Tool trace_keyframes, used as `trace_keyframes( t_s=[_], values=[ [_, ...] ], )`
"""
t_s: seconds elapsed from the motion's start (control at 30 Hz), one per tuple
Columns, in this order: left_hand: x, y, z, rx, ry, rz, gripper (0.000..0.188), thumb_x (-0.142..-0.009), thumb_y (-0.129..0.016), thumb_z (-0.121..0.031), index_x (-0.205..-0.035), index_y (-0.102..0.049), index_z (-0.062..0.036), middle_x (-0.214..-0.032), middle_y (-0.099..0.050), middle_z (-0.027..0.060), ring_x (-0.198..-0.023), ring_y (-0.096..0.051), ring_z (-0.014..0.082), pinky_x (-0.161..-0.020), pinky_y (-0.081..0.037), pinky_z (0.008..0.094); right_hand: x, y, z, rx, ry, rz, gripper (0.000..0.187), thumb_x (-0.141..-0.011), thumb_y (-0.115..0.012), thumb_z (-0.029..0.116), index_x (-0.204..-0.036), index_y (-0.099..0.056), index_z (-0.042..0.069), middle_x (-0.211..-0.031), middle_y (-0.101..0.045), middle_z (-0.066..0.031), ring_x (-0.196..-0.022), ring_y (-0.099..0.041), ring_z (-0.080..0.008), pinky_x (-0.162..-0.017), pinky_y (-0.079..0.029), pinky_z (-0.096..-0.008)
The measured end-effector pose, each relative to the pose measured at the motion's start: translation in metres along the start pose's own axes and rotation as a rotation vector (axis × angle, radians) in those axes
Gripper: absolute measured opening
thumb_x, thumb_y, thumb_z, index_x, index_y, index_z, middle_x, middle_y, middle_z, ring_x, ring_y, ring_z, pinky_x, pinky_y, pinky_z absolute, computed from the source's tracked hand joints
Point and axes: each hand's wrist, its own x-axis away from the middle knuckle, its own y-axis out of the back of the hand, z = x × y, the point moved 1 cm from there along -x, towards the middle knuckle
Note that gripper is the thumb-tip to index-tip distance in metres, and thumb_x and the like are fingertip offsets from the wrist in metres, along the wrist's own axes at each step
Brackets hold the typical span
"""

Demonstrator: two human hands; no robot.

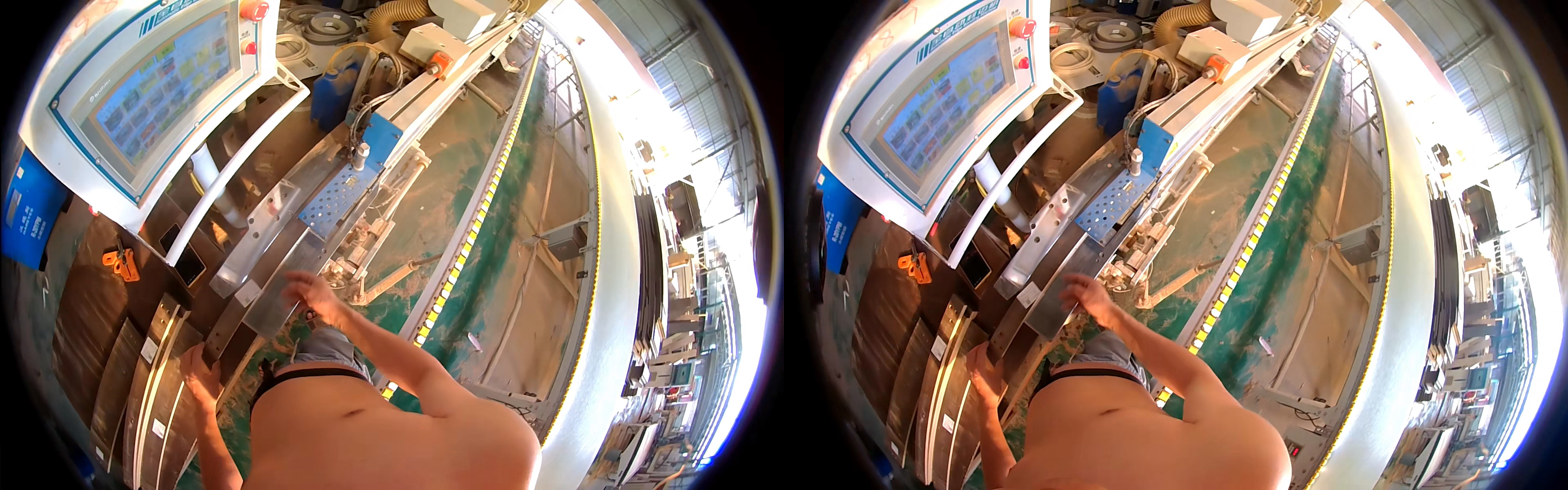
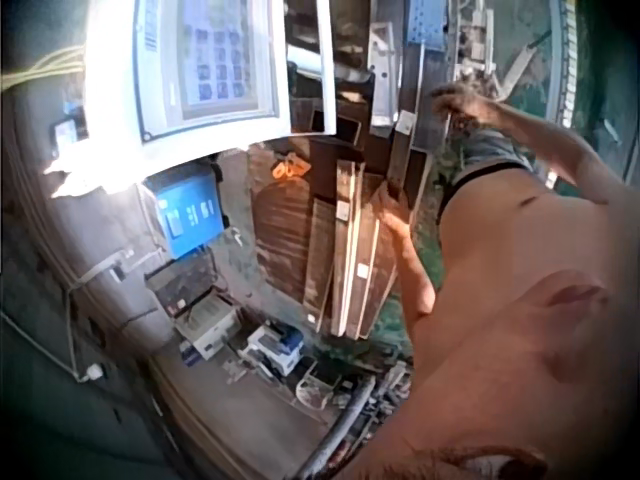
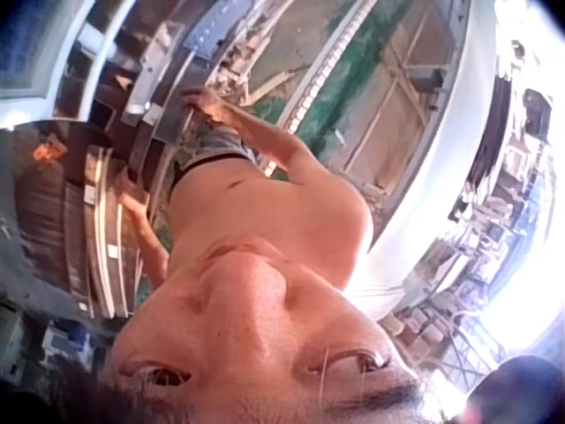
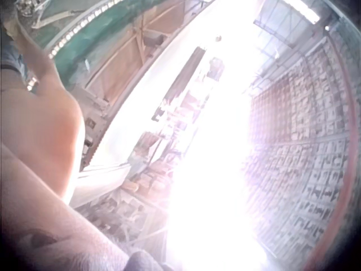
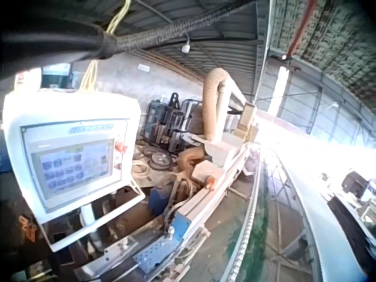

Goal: The person places long wooden planks one at a time into an edge-banding machine, luego picks up larger wooden panels and moves them between the machine and a stacking area.

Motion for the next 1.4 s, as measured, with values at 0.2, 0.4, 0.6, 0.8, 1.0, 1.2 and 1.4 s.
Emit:
trace_keyframes(
  t_s=[0.2,0.4,0.6,0.8,1.0,1.2,1.4],
  values=[
    [-0.035,-0.026,-0.002,-0.115,-0.027,0.009,0.06,-0.064,-0.078,-0.009,-0.121,-0.057,-0.0071,-0.113,-0.057,0.0157,-0.109,-0.051,0.0368,-0.093,-0.04,0.0483,0.021,-0.041,-0.035,0.174,-0.053,0.213,0.064,-0.093,-0.057,0.011,-0.15,-0.028,0.008,-0.101,-0.07,-0.0101,-0.074,-0.07,-0.0176,-0.061,-0.055,-0.0278],
    [-0.068,-0.05,-0.033,-0.174,-0.023,-0.032,0.064,-0.065,-0.08,-0.019,-0.124,-0.056,-0.0097,-0.118,-0.056,0.0136,-0.113,-0.049,0.0341,-0.095,-0.037,0.0485,0.033,-0.062,-0.039,0.245,-0.098,0.316,0.084,-0.093,-0.058,0.012,-0.154,0.0,0.015,-0.106,-0.069,-0.0151,-0.076,-0.07,-0.022,-0.06,-0.055,-0.0307],
    [-0.084,-0.059,-0.047,-0.046,-0.085,-0.099,0.061,-0.071,-0.077,-0.021,-0.126,-0.054,-0.01,-0.126,-0.054,0.0137,-0.118,-0.048,0.0351,-0.096,-0.038,0.0485,0.013,-0.069,-0.046,0.126,-0.089,0.358,0.096,-0.097,-0.054,0.016,-0.147,0.028,0.024,-0.109,-0.066,-0.0186,-0.083,-0.069,-0.0255,-0.07,-0.057,-0.0366],
    [-0.055,0.01,-0.017,-0.188,0.176,-0.227,0.044,-0.083,-0.068,-0.018,-0.125,-0.057,-0.0114,-0.126,-0.056,0.0083,-0.116,-0.051,0.0326,-0.1,-0.038,0.0452,-0.01,-0.032,-0.03,-0.21,-0.197,0.377,0.078,-0.102,-0.043,0.025,-0.149,0.019,0.025,-0.115,-0.061,-0.0202,-0.089,-0.066,-0.0277,-0.08,-0.055,-0.0413],
    [0.027,0.104,0.062,-0.515,0.404,-0.288,0.066,-0.074,-0.078,-0.025,-0.133,-0.051,-0.0113,-0.131,-0.05,0.0145,-0.123,-0.045,0.0373,-0.103,-0.038,0.0482,-0.028,0.0,-0.015,-0.221,-0.018,0.278,0.059,-0.103,-0.04,0.037,-0.153,-0.009,0.033,-0.099,-0.067,-0.0174,-0.082,-0.067,-0.0249,-0.073,-0.055,-0.0385],
    [0.09,0.155,0.145,-0.533,0.536,-0.036,0.082,-0.069,-0.08,-0.019,-0.141,-0.041,-0.0143,-0.14,-0.041,0.0158,-0.13,-0.038,0.0377,-0.107,-0.035,0.0467,-0.048,0.029,0.032,-0.209,-0.061,0.168,0.038,-0.101,-0.044,0.035,-0.13,-0.039,0.012,-0.104,-0.068,-0.0177,-0.082,-0.068,-0.0252,-0.079,-0.056,-0.0397],
    [0.112,0.16,0.178,-0.496,0.495,-0.1,0.07,-0.067,-0.079,-0.01,-0.131,-0.051,-0.0151,-0.132,-0.049,0.0118,-0.124,-0.045,0.0346,-0.101,-0.041,0.0432,-0.066,0.033,0.046,-0.296,0.114,-0.269,0.042,-0.096,-0.044,0.017,-0.133,-0.039,-0.003,-0.104,-0.068,-0.0176,-0.075,-0.068,-0.0229,-0.059,-0.054,-0.0325]
  ],
)
